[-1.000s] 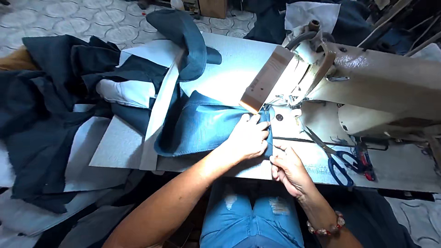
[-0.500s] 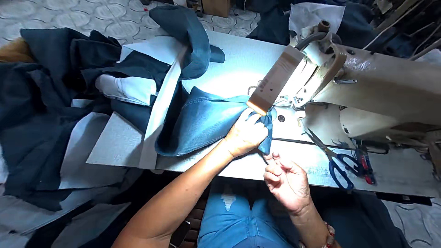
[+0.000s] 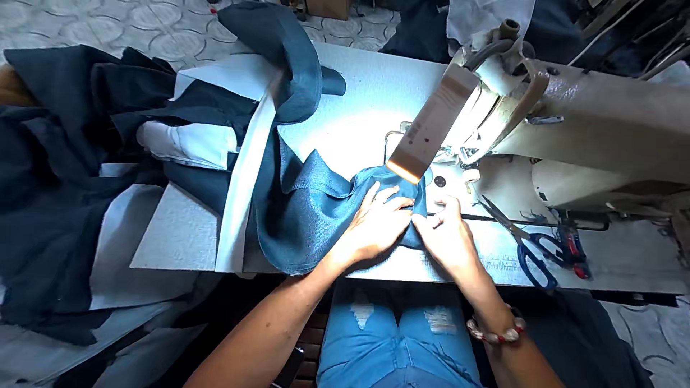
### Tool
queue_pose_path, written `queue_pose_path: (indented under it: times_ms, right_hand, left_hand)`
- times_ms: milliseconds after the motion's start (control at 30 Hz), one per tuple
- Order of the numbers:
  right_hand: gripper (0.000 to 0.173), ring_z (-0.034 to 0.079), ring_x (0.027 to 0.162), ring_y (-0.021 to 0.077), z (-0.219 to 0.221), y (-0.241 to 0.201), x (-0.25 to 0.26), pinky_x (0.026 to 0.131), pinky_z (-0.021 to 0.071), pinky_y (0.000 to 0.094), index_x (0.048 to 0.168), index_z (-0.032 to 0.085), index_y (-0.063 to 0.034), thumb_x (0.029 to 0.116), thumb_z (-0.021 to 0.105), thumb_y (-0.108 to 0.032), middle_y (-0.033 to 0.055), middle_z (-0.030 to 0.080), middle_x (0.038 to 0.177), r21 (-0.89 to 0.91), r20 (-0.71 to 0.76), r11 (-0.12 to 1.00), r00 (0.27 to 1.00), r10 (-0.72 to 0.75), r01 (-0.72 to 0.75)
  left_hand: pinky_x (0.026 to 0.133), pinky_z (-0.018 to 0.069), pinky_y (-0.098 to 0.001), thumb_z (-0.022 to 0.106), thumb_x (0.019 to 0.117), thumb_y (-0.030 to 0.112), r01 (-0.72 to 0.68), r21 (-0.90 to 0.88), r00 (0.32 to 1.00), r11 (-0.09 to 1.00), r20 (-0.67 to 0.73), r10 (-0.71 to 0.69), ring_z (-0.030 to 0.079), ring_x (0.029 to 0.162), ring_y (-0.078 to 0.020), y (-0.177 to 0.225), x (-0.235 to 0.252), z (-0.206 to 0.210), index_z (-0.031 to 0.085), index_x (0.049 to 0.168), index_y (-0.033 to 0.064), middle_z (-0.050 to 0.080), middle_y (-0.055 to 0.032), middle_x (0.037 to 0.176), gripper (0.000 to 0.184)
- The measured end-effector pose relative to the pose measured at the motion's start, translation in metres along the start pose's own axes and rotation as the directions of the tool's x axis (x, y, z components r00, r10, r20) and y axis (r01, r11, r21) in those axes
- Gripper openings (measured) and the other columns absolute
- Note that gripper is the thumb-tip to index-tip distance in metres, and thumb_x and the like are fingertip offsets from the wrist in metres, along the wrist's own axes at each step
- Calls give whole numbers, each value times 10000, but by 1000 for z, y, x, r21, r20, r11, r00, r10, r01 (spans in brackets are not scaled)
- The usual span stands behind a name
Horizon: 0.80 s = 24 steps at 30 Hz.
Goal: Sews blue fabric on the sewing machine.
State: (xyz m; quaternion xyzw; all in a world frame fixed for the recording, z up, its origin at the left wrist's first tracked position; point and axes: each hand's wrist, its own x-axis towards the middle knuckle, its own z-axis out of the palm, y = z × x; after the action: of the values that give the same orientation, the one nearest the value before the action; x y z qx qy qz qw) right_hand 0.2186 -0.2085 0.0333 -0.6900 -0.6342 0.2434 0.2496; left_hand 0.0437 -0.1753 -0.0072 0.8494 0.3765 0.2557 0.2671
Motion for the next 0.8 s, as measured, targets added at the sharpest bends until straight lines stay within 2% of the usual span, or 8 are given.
queue_pose_path:
  times_ms: [100,200,300,433,500,567,700,800]
  right_hand:
    - [644,688,933,423,7,-9,3,837,511,593,1449,462,4,925,700,-285,218,709,934,-122,74,989,993,88,-79]
    - [622,635,1131,472,7,-21,3,921,477,629,1502,422,-58,954,650,-244,264,688,1128,-208,108,963,974,197,-172]
    - [600,585,1225,483,4,-29,5,978,454,636,1514,403,-60,979,642,-191,285,644,1245,-255,144,942,955,260,-218]
    - [498,666,1046,457,3,-20,4,875,510,601,1423,501,-19,942,614,-84,264,697,1048,-189,94,967,977,190,-170]
    - [440,688,964,451,7,-13,0,839,529,585,1346,562,37,919,623,-47,260,709,975,-125,16,988,996,91,-88]
    - [408,697,883,424,12,-6,-5,794,537,576,1298,602,62,903,628,-37,245,715,926,-84,-64,996,998,13,-18]
    - [368,717,830,415,19,-3,-14,732,564,552,1243,663,80,902,626,-52,259,724,1017,-155,-160,982,978,-131,107]
    - [357,729,843,415,19,-7,-17,711,573,540,1247,682,74,926,593,-51,261,721,1089,-247,-144,964,980,-139,100]
  left_hand:
    - [1202,146,-661,386,1055,230,7,44,1000,999,6,-7,463,1418,-352,0,3,-3,763,1077,76,670,-72,1336,408]
    - [1170,172,-704,386,1052,277,-14,155,999,988,36,9,503,1371,-376,5,7,-5,770,1088,104,671,-82,1331,423]
    - [1170,158,-712,363,1030,317,-55,272,998,961,26,49,484,1384,-389,9,8,-1,766,1140,130,674,-93,1315,458]
    - [1182,157,-710,391,979,245,-118,319,987,940,-63,146,370,1488,-408,3,2,7,777,1106,130,671,-69,1368,422]
    - [1179,150,-718,400,973,230,-116,307,985,945,-84,148,389,1480,-402,3,-1,8,782,1093,118,681,-67,1354,415]
    - [1177,161,-719,382,996,243,-91,292,986,952,-106,127,472,1426,-384,4,-3,10,779,1119,113,698,-71,1321,435]
    - [1172,197,-679,347,1033,273,-1,244,994,970,-109,29,559,1330,-348,8,-1,11,754,1218,146,702,-76,1294,464]
    - [1147,200,-699,347,1026,282,16,248,996,969,-88,6,550,1319,-370,11,1,15,745,1250,184,686,-98,1305,467]
